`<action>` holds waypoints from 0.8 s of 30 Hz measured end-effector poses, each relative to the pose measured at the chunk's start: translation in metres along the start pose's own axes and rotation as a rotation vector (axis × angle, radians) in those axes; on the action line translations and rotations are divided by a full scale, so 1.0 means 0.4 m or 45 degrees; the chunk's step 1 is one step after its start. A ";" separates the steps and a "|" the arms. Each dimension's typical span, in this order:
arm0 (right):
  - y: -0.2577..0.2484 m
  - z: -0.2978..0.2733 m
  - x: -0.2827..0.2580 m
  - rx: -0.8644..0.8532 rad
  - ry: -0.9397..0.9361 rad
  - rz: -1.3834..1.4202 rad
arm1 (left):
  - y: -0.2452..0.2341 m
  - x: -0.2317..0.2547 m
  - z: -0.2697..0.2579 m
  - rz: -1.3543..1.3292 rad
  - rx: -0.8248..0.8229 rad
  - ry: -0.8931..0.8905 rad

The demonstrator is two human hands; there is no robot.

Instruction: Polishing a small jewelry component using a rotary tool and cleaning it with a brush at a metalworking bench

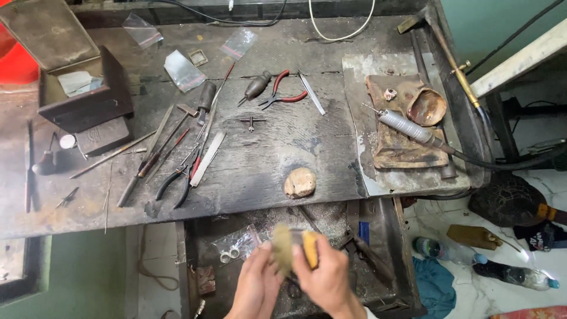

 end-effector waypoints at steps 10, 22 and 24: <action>-0.091 0.011 -0.034 0.228 -0.260 -0.195 | 0.016 0.073 0.011 0.437 -0.393 0.193; -0.163 0.336 -0.269 0.175 -0.805 -0.040 | 0.033 0.176 -0.009 0.767 -0.628 0.521; -0.048 0.461 -0.208 0.182 -0.663 -0.506 | 0.039 0.183 -0.014 0.670 -0.601 0.507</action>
Point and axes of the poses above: each hand's wrist, its own z-axis towards the middle knuckle, its own y-axis out of the palm, x = y × z, the point moved 4 cm from there along z, towards the middle knuckle, and after that the axes turned 12 degrees about y, right-handed, at the moved point
